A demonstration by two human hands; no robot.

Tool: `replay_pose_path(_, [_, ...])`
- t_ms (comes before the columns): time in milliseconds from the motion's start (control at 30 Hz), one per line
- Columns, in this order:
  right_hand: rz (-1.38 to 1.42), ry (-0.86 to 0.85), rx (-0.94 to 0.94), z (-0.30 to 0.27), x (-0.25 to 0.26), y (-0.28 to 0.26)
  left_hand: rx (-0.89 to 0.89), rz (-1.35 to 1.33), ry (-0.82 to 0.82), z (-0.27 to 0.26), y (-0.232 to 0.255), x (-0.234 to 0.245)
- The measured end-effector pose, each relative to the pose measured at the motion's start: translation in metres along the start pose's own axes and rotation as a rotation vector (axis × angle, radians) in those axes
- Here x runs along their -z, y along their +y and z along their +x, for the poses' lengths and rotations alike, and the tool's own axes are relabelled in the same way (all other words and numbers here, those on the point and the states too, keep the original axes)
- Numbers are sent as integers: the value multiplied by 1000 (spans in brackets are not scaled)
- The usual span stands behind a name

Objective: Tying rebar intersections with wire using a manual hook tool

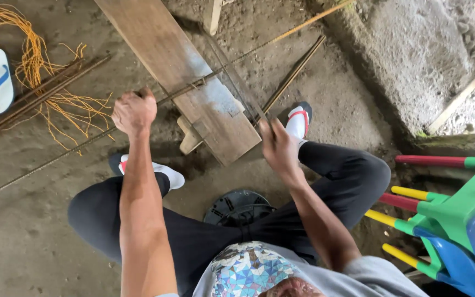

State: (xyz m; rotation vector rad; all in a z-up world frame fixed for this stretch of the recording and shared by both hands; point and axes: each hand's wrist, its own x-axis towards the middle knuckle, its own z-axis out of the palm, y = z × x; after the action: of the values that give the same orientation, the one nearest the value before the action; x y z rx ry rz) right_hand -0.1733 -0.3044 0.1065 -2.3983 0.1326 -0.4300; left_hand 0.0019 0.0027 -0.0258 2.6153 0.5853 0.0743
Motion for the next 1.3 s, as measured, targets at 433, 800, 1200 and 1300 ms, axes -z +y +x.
replay_pose_path(433, [34, -18, -55, -27, 13, 26, -7, 29, 62, 0, -1, -8])
replay_pose_path(800, [72, 35, -56, 48, -44, 1, -6, 53, 169, 5, -3, -10])
replay_pose_path(1200, [-11, 9, -2, -23, -5, 32, -12, -37, 101, 8, -13, -17])
replay_pose_path(1300, [75, 96, 132, 28, -41, 13, -17, -9, 88, 10, -11, -17])
